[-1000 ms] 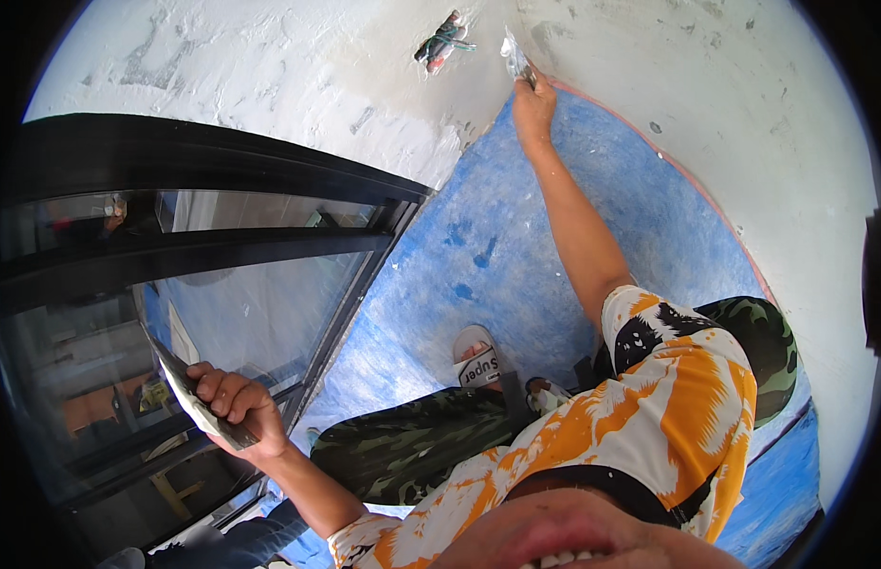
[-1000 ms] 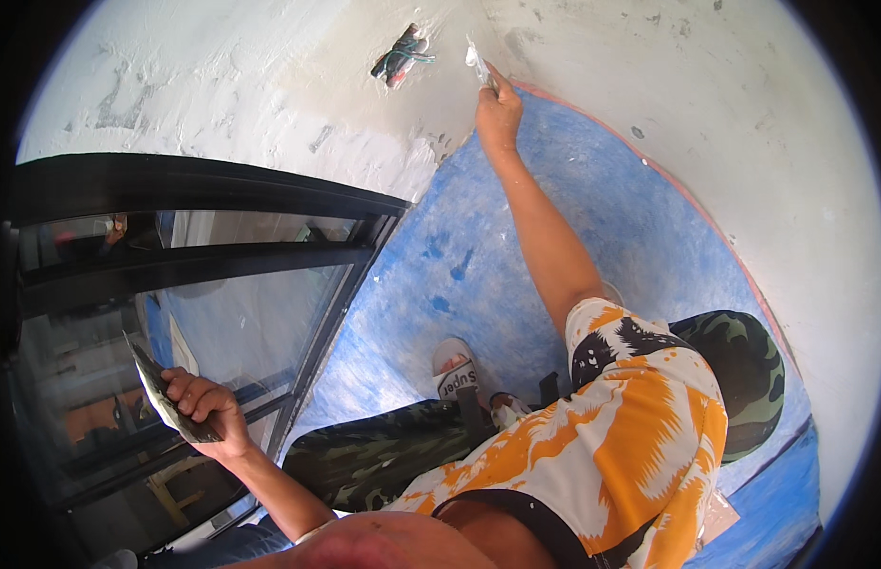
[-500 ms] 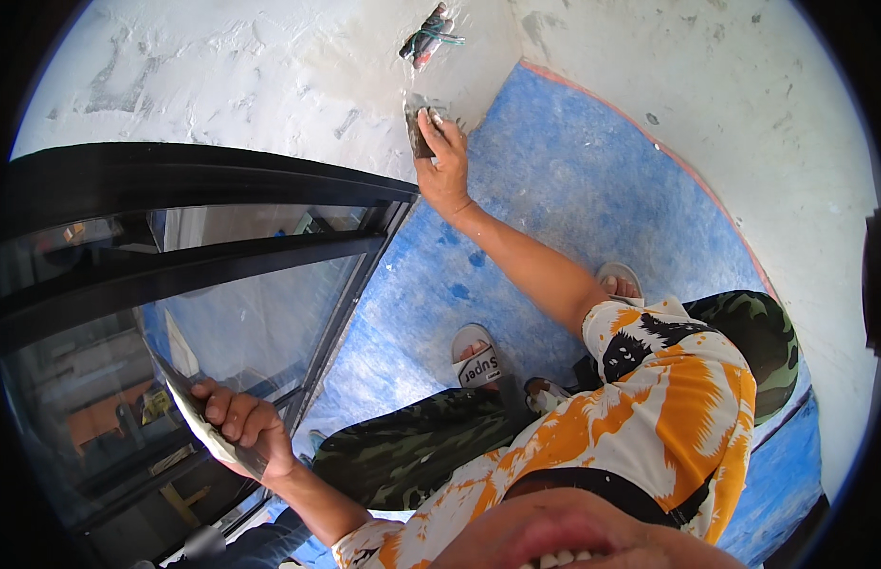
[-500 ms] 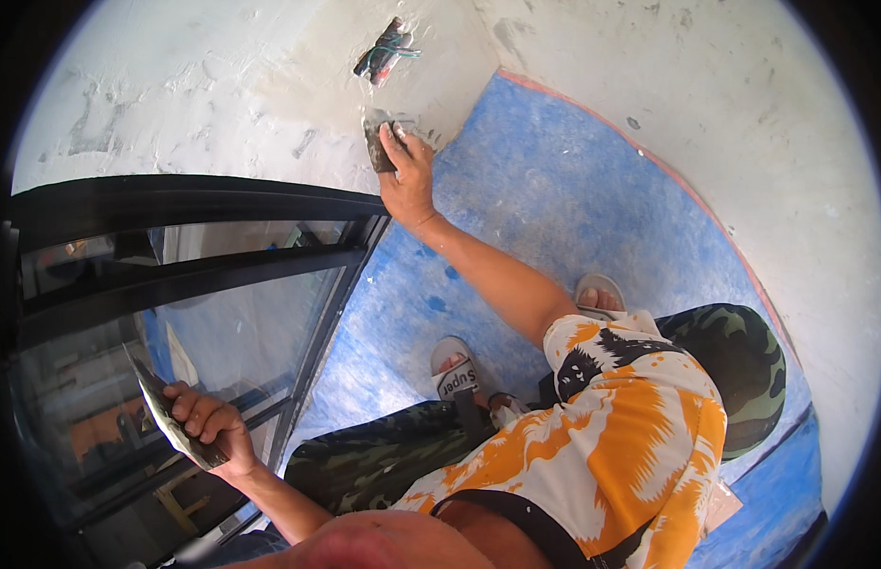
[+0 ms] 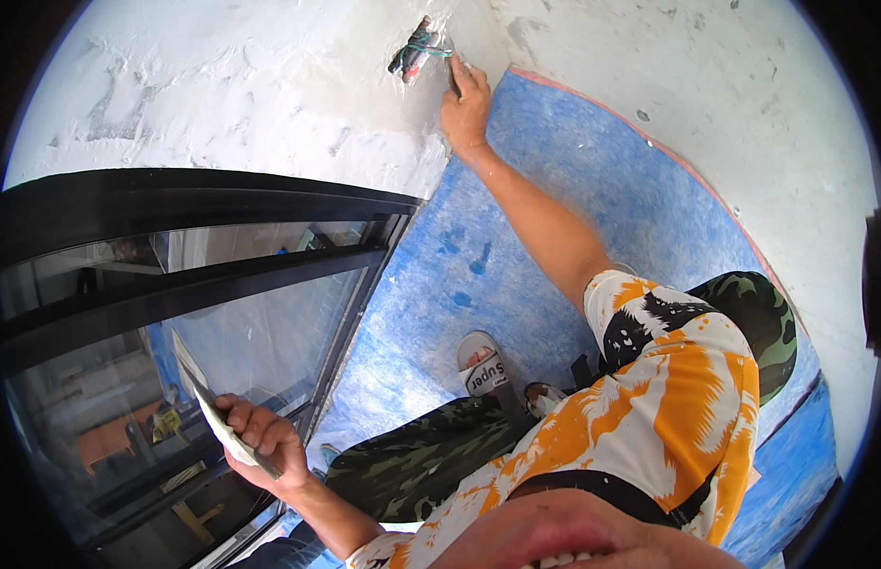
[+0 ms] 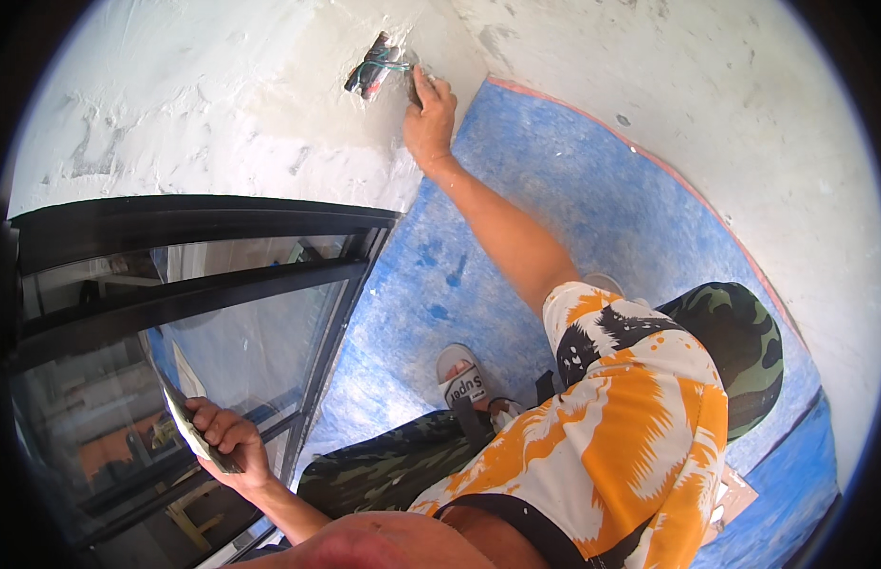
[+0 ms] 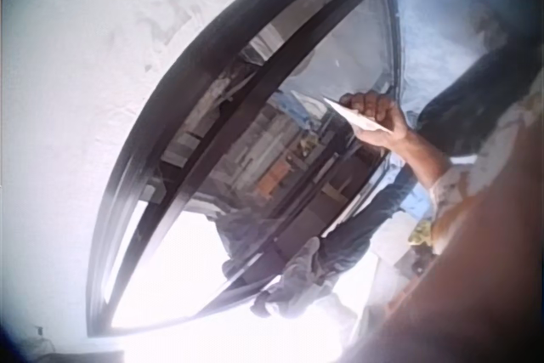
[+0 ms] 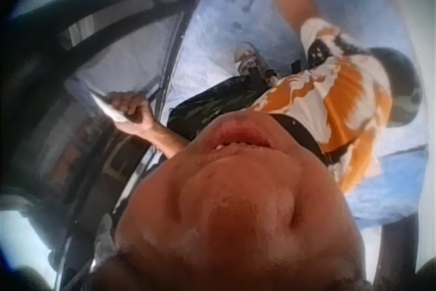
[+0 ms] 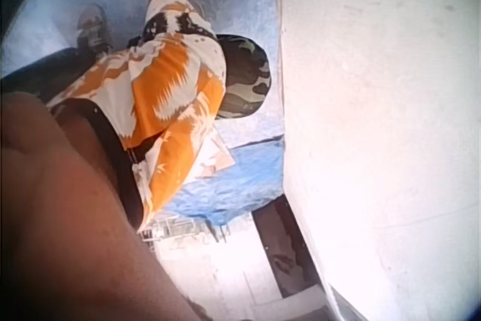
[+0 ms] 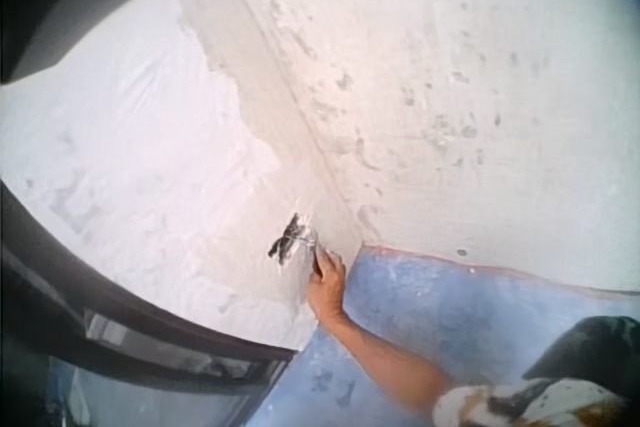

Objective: The person scoops white wall compound from a hawk onto a putty knife and applies it to a wall near a window frame. The person repeatedly smooths the compound into a small area around an electrical outlet, scraping excess material back onto the hawk.

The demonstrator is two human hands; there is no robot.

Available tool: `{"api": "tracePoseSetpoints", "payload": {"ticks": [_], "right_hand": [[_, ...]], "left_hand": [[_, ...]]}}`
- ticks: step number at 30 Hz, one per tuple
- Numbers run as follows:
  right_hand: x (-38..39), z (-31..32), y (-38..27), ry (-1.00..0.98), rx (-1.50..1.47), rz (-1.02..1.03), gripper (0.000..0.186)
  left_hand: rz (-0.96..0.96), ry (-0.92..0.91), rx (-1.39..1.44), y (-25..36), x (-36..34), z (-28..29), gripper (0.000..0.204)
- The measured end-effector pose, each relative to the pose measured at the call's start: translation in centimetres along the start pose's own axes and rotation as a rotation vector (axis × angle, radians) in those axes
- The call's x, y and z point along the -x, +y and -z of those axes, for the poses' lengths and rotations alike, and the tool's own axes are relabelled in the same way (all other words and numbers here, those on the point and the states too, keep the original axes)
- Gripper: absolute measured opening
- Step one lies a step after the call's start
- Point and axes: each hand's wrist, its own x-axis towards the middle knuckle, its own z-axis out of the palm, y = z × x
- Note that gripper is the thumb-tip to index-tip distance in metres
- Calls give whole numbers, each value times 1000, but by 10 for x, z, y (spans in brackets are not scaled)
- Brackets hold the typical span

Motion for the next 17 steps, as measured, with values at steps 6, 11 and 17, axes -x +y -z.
{"api": "tracePoseSetpoints", "payload": {"ticks": [6,11,17], "right_hand": [[97,-3,-60,-90,-43,57,73],[127,53,-110,-339,-194,4,64],[118,109,-173,-715,-904,193,46]], "left_hand": [[32,-26,-14,-2,-5,-2,31],[-35,-8,-27,-12,-19,0,32],[-237,410,-334,-49,-41,-5,27]]}}
